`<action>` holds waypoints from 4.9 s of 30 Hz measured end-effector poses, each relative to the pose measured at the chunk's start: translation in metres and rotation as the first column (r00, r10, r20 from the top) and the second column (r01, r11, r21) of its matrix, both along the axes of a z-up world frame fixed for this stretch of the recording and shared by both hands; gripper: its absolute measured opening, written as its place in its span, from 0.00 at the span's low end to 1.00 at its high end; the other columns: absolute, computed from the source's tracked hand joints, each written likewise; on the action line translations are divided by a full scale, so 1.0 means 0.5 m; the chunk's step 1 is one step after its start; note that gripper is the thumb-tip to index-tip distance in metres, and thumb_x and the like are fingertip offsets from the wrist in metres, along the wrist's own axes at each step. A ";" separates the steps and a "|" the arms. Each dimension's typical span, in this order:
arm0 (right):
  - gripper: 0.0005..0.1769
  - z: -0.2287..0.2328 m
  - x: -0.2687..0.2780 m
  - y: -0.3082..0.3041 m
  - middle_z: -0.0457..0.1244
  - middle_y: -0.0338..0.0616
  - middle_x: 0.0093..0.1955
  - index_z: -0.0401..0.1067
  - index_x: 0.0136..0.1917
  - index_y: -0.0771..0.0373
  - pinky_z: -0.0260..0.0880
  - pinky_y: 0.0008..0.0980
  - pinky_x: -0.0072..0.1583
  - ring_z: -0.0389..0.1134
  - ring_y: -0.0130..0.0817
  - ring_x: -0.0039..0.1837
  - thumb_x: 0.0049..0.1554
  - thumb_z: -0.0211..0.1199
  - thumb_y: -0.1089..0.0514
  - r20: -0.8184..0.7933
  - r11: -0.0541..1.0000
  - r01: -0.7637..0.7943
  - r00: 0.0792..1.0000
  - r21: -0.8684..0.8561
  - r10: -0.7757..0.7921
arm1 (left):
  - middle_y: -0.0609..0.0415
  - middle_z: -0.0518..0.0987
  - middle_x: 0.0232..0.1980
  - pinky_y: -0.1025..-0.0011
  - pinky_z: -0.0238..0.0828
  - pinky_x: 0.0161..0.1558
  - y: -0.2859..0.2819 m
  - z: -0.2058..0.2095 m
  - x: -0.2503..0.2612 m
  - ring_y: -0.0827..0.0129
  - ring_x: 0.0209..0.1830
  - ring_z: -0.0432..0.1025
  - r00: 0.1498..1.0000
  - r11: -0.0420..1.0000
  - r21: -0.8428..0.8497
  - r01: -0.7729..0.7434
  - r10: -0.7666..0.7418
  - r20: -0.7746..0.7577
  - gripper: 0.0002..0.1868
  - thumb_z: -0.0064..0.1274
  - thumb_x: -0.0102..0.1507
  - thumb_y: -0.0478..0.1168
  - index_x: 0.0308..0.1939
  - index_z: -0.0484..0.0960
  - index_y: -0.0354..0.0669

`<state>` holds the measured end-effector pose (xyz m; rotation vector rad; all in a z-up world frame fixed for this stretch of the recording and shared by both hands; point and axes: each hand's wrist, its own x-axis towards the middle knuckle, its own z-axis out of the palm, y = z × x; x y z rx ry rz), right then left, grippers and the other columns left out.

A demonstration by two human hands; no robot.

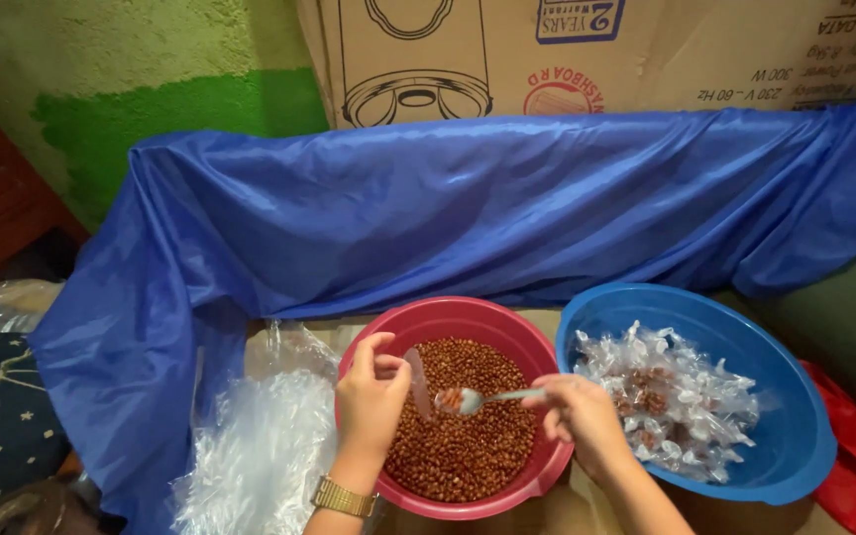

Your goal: Scooping peanuts from a bowl into small plastic bags using a spoon and organizing them.

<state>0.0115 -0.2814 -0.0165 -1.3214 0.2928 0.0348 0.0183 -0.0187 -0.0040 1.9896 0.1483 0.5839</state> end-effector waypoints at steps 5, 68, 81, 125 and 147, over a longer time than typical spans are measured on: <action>0.09 0.027 0.015 -0.050 0.70 0.72 0.36 0.72 0.45 0.78 0.44 0.23 0.23 0.57 0.39 0.20 0.56 0.51 0.72 0.227 0.992 0.117 0.966 0.054 -0.126 | 0.62 0.87 0.33 0.69 0.78 0.44 -0.032 -0.011 0.005 0.70 0.33 0.83 0.992 0.991 0.104 0.084 -0.093 0.088 0.22 0.61 0.58 0.39 0.56 0.78 0.53; 0.09 0.223 0.090 0.010 0.69 0.62 0.31 0.74 0.39 0.73 0.43 0.26 0.24 0.52 0.33 0.20 0.53 0.53 0.66 0.098 0.957 -0.062 0.991 -0.284 0.093 | 0.56 0.89 0.32 0.71 0.76 0.48 -0.041 0.071 -0.013 0.71 0.35 0.81 0.949 0.938 -0.347 0.022 -0.129 -0.288 0.27 0.65 0.53 0.33 0.56 0.78 0.47; 0.11 0.294 -0.008 0.139 0.73 0.47 0.38 0.72 0.43 0.56 0.67 0.48 0.46 0.72 0.51 0.42 0.56 0.50 0.53 0.277 0.364 0.129 0.878 -0.923 0.391 | 0.56 0.87 0.27 0.73 0.76 0.43 -0.030 0.052 -0.001 0.71 0.31 0.80 0.953 0.917 -0.399 -0.002 -0.119 -0.277 0.27 0.63 0.51 0.31 0.55 0.77 0.45; 0.14 0.273 0.017 0.154 0.74 0.38 0.39 0.80 0.44 0.51 0.69 0.42 0.48 0.73 0.40 0.44 0.55 0.53 0.51 0.233 0.389 0.086 0.908 -0.917 0.347 | 0.54 0.87 0.28 0.71 0.76 0.46 -0.021 0.046 0.009 0.70 0.34 0.81 0.960 0.893 -0.450 -0.003 -0.123 -0.252 0.27 0.63 0.53 0.31 0.56 0.76 0.46; 0.13 -0.184 0.007 0.021 0.65 0.41 0.55 0.77 0.47 0.51 0.71 0.50 0.57 0.65 0.46 0.61 0.51 0.65 0.46 -0.378 -0.165 -0.344 0.886 -0.924 0.268 | 0.40 0.83 0.30 0.70 0.76 0.34 -0.026 -0.002 0.029 0.61 0.26 0.77 0.971 0.658 -0.747 0.094 -0.225 -0.076 0.30 0.58 0.52 0.20 0.58 0.72 0.34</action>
